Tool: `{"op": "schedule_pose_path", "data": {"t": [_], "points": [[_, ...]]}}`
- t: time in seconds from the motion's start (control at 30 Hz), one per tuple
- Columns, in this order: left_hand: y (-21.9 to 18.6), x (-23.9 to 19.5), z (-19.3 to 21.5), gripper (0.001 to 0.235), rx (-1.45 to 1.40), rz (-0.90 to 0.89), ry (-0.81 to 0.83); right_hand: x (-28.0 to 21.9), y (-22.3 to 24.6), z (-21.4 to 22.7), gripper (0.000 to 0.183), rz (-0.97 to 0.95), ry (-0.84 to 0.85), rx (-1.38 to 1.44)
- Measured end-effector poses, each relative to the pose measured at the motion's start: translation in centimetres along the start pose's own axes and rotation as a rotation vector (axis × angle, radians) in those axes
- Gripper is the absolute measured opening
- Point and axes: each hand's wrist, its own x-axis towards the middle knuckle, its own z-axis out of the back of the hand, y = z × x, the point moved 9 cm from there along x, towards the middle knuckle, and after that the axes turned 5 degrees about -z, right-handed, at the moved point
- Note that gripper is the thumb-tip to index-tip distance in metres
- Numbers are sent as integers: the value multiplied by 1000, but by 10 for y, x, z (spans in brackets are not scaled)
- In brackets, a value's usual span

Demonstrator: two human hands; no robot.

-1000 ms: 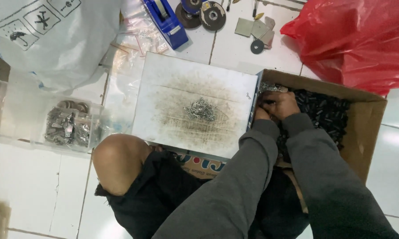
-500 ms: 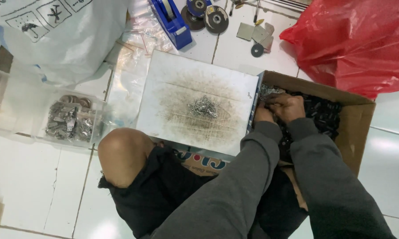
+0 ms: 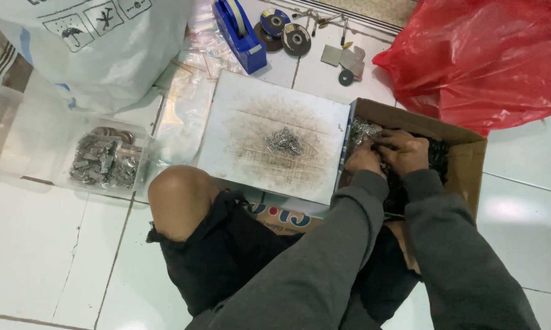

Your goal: The person sits on the floor and assembles small silver metal pieces by hand, pressing them together on a white surface. They place the assembled pieces into a clear plastic bag and continue assembling additional pieces from a cardboard box.

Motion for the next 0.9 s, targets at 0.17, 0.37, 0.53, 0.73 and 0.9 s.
{"op": "schedule_pose_path", "data": {"t": [0.17,0.37,0.53,0.73,0.9], "points": [[-48,-42,-5,67,-111,36,1,8,26,15,16,102,-9,30],[-122,-58,37,66,-428,-48,27,25,104,-7,21,238,-67,200],[-171,-32,115,39,-191,-235,-119,27,162,-58,20,170,-8,277],[-252,-3,134,26,731,-547,-61,24,141,-108,26,-69,139,412],[-301,-8,115,23,1139,-896,189,15,103,-104,29,-258,184,535]]}}
